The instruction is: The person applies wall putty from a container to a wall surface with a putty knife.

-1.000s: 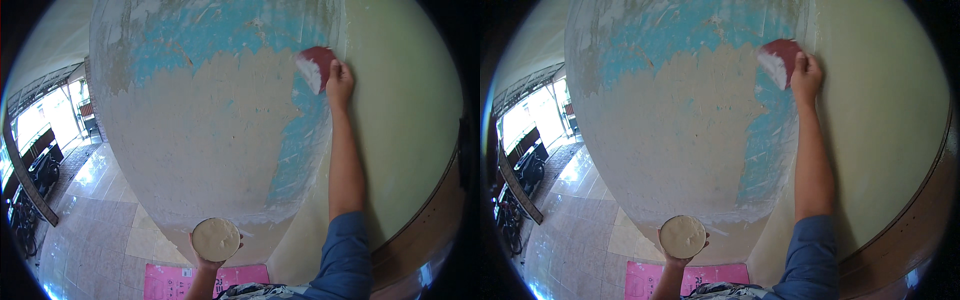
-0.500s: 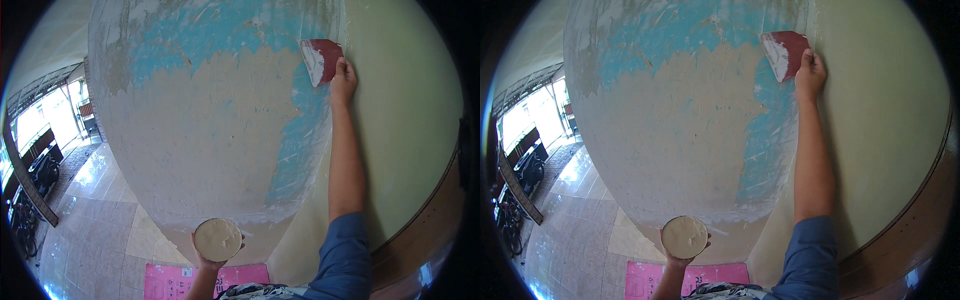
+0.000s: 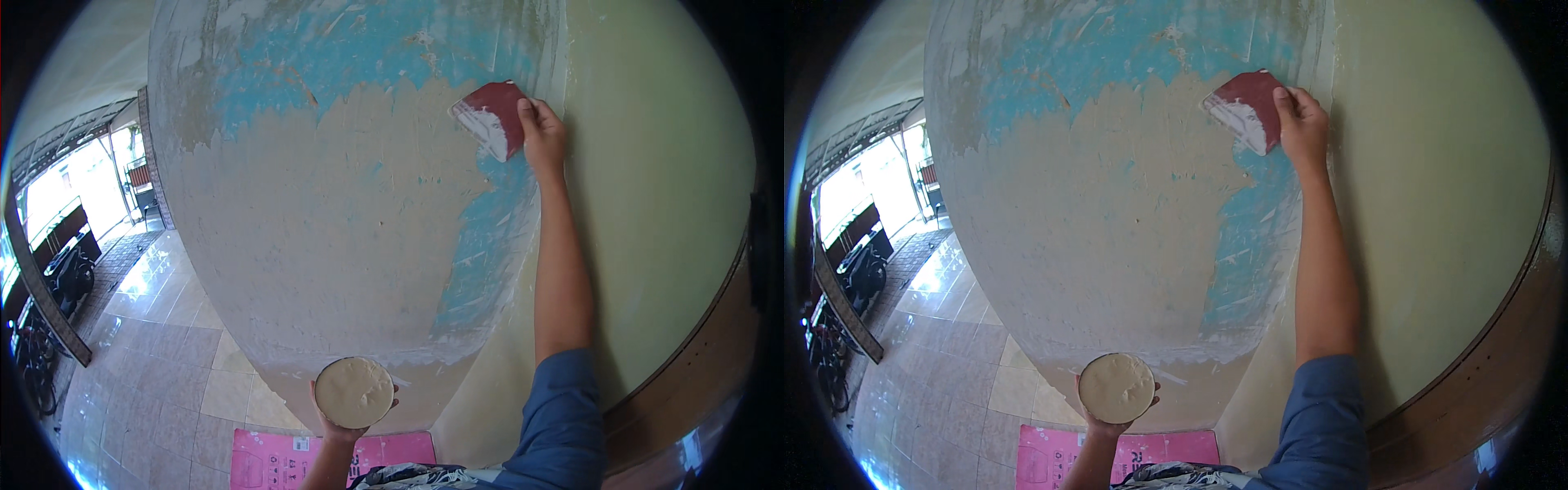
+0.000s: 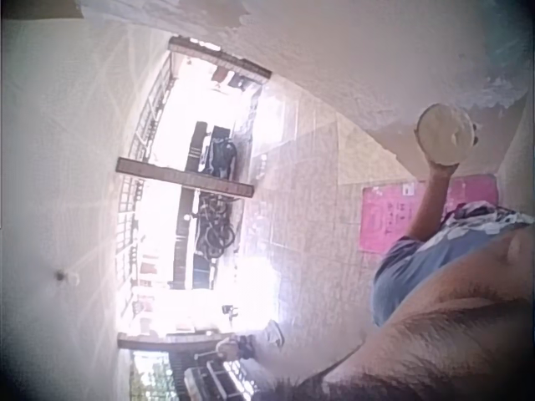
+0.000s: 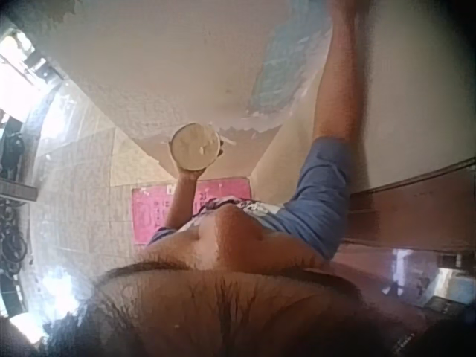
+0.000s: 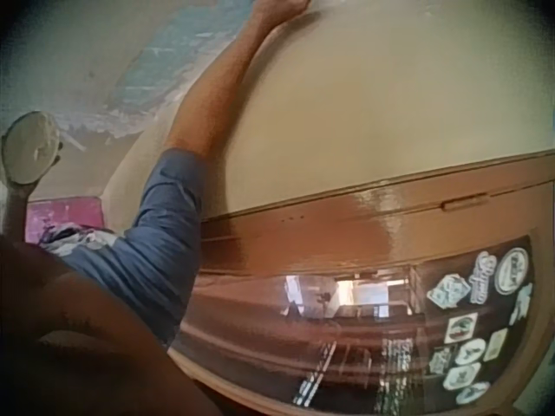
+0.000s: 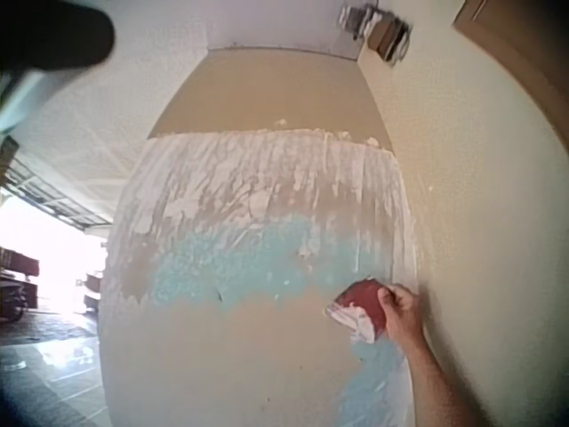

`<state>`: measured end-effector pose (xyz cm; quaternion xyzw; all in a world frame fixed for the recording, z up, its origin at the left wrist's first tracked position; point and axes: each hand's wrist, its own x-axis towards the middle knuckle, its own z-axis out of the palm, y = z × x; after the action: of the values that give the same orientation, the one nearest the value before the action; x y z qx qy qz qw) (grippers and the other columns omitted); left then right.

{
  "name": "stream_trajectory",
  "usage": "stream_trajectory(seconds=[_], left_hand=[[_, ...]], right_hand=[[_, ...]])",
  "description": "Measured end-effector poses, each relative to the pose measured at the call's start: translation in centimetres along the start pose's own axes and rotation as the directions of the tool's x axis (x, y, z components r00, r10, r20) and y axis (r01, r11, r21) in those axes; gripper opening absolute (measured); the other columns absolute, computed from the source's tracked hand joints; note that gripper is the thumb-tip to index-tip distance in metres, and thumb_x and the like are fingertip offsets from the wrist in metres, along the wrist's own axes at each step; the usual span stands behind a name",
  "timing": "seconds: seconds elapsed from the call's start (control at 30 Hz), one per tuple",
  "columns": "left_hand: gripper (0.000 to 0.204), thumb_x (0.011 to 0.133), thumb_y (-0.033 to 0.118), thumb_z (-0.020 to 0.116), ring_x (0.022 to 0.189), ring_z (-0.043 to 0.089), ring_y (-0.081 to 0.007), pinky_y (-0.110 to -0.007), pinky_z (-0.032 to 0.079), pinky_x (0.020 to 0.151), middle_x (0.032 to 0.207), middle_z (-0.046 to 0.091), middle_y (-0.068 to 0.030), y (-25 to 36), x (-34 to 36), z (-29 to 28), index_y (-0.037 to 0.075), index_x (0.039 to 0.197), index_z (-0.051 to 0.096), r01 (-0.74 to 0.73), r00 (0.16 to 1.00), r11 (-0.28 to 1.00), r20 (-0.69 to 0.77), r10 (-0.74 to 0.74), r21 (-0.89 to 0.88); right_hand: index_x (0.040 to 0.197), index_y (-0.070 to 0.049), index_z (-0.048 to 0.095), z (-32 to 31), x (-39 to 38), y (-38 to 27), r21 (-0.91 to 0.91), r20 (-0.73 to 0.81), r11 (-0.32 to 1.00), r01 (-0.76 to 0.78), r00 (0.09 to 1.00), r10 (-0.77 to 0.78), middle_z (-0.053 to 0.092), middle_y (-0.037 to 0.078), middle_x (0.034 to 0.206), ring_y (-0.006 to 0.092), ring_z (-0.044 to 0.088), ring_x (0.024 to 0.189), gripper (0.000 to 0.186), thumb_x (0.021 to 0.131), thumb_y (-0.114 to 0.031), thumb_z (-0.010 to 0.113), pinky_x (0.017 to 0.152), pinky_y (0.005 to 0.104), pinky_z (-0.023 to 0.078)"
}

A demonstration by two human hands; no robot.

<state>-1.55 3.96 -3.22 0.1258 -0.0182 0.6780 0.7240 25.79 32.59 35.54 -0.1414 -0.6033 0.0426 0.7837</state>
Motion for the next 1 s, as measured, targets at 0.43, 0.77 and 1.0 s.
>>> stream_trajectory(seconds=[0.43, 0.77, 1.0], left_hand=[[0.099, 0.081, 0.082, 0.045, 0.118, 0.050, -0.0588, -0.071, 0.046, 0.092, 0.136, 0.049, -0.0283, 0.3, -0.1, 0.0, 0.007, 0.145, 0.040, -0.026, 1.000, 0.999, 0.003, 0.025, 0.026], [0.101, 0.082, 0.083, 0.042, 0.122, 0.046, -0.0590, -0.071, 0.043, 0.095, 0.139, 0.045, -0.0297, 0.4, 0.0, 0.5, 0.006, 0.147, 0.037, 0.008, 0.999, 1.000, 0.046, -0.008, 0.015], [0.101, 0.081, 0.084, 0.042, 0.121, 0.047, -0.0594, -0.071, 0.044, 0.094, 0.139, 0.046, -0.0278, 0.5, 0.0, -0.1, 0.008, 0.147, 0.037, 0.000, 1.000, 0.999, 0.013, 0.000, 0.046]], right_hand=[[0.107, 0.004, 0.067, -0.6, 0.5, -0.4, -0.060, 0.170, 0.998, 0.003, 0.985, 0.007, 0.069, 0.004, 0.098, 0.0086, 0.060, 0.088, 0.035, 0.099, -0.030, 0.064, 0.081, 0.0241, 0.048], [0.106, 0.004, 0.068, -0.6, 0.2, -0.9, -0.026, 0.220, 0.999, -0.027, 0.975, 0.032, 0.067, 0.001, 0.092, 0.0082, 0.059, 0.084, 0.035, 0.098, -0.030, 0.065, 0.078, 0.0234, 0.048], [0.105, 0.005, 0.067, -0.4, 1.0, -0.3, 0.177, -0.291, 0.983, -0.047, 0.952, 0.098, 0.068, 0.002, 0.091, 0.0085, 0.060, 0.083, 0.037, 0.098, -0.032, 0.064, 0.078, 0.0241, 0.048]])
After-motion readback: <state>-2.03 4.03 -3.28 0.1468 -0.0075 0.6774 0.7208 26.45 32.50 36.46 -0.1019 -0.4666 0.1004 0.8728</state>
